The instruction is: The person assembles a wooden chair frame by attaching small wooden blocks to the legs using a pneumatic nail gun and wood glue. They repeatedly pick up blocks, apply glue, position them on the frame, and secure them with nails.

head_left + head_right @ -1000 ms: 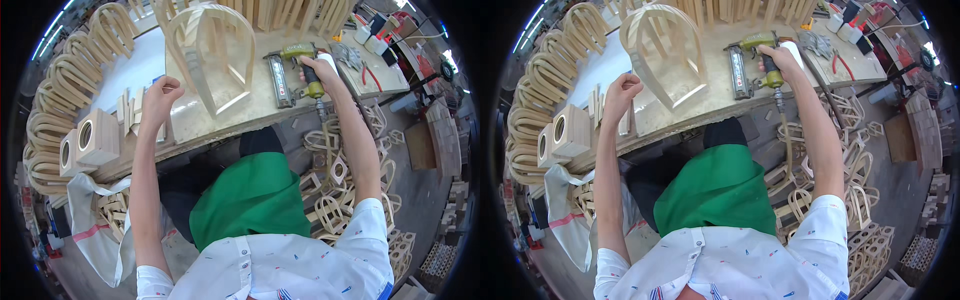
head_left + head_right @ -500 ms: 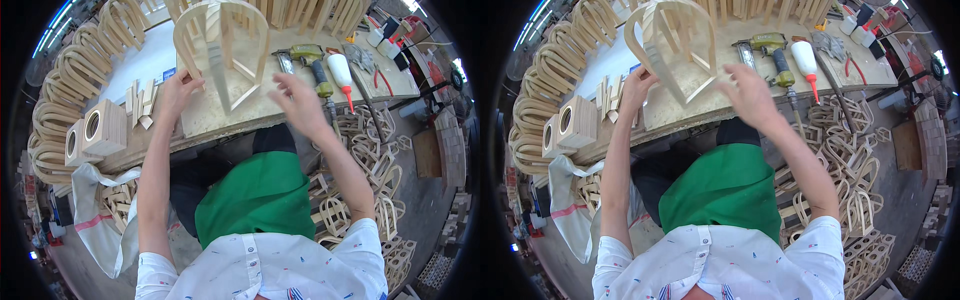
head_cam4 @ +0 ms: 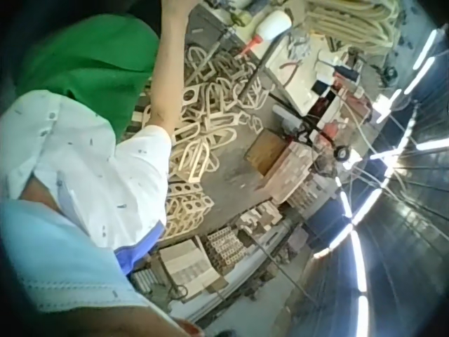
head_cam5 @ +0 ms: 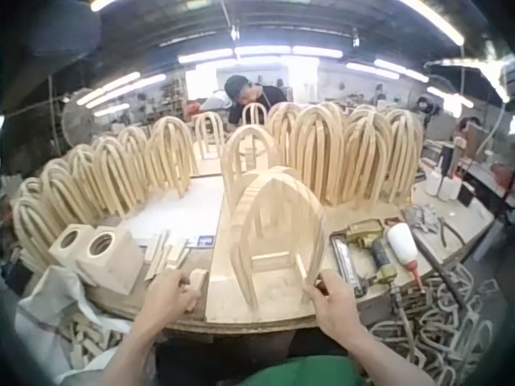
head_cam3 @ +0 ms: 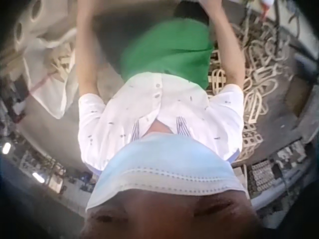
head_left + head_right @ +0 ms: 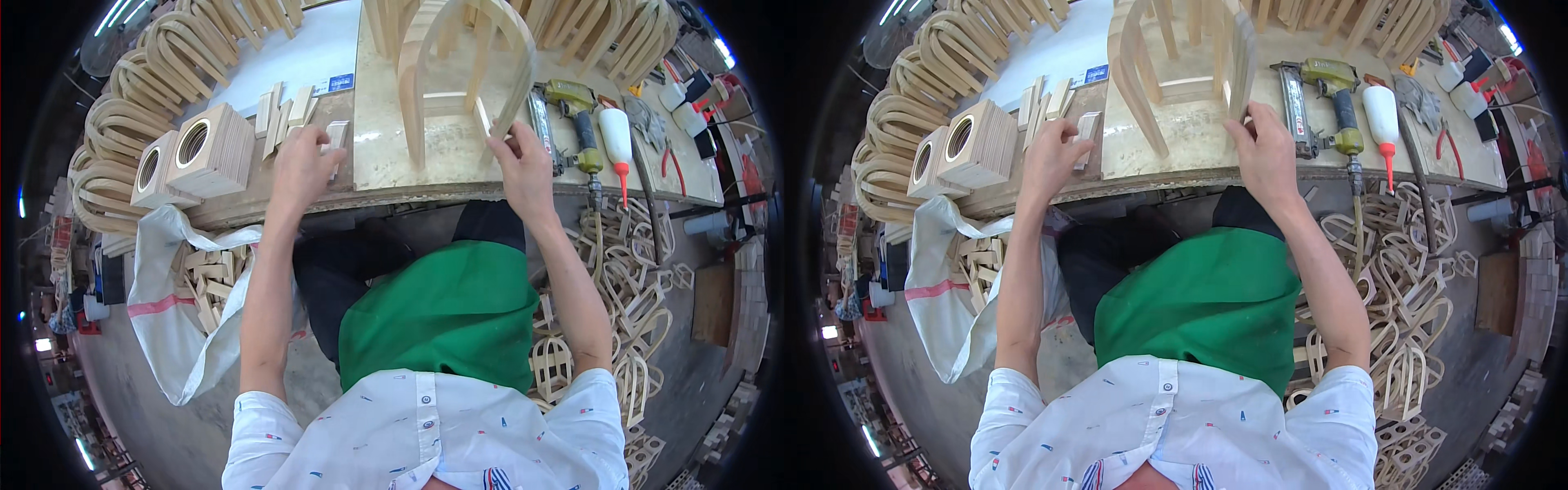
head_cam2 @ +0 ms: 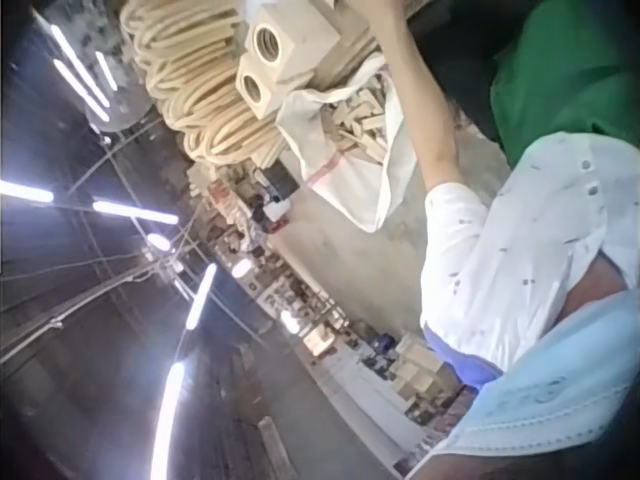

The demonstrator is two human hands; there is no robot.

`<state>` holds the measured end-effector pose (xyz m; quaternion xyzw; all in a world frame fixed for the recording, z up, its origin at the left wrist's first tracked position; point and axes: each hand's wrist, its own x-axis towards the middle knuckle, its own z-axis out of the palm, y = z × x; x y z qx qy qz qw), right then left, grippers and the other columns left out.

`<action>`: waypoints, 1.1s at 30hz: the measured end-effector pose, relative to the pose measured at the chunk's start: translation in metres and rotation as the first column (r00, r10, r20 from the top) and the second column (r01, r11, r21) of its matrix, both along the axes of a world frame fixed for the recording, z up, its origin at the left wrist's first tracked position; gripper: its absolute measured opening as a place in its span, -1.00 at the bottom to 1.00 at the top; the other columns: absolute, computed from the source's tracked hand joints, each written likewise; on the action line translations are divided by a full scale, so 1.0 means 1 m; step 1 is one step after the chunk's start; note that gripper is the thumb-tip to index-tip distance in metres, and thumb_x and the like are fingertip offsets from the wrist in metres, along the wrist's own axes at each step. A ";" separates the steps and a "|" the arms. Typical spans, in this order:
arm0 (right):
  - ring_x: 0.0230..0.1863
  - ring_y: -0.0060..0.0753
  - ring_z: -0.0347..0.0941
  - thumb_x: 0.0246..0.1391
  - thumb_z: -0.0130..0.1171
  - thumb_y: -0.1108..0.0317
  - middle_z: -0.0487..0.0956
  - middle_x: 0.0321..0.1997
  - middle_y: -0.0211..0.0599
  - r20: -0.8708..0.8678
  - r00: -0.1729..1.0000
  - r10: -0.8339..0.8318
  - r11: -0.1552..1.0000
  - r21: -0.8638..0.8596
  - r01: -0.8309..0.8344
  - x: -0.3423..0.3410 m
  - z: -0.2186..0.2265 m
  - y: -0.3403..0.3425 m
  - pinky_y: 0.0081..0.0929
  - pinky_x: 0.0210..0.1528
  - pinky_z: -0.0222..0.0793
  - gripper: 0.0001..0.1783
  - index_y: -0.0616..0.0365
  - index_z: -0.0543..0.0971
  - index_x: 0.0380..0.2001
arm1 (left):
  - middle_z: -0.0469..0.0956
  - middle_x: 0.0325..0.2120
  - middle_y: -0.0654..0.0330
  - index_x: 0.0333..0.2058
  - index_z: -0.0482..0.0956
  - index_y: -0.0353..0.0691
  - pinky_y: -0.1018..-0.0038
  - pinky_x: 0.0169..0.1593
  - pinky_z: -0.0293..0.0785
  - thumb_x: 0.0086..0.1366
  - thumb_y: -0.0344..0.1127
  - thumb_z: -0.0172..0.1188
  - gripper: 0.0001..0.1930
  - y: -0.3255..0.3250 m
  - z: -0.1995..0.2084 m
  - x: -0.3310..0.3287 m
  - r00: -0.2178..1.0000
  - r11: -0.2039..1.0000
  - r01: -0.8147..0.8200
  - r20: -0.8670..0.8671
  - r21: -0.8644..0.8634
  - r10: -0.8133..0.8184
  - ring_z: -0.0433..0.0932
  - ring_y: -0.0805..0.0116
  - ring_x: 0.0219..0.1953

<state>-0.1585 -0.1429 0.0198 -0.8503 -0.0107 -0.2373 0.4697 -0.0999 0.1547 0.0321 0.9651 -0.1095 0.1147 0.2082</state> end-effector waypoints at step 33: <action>-0.23 0.07 0.51 -0.06 0.13 0.53 0.51 -0.28 -0.05 -0.007 0.985 0.173 0.870 -0.468 -0.156 0.003 -0.007 -0.004 -0.17 -0.23 0.44 -0.84 0.27 0.54 -0.33 | 0.60 -0.23 0.22 -0.05 0.55 -0.34 0.53 -0.04 0.44 0.20 -0.48 0.22 -0.69 -0.073 -0.007 0.014 0.721 0.706 0.224 -0.374 -0.672 -0.584 0.55 0.45 -0.17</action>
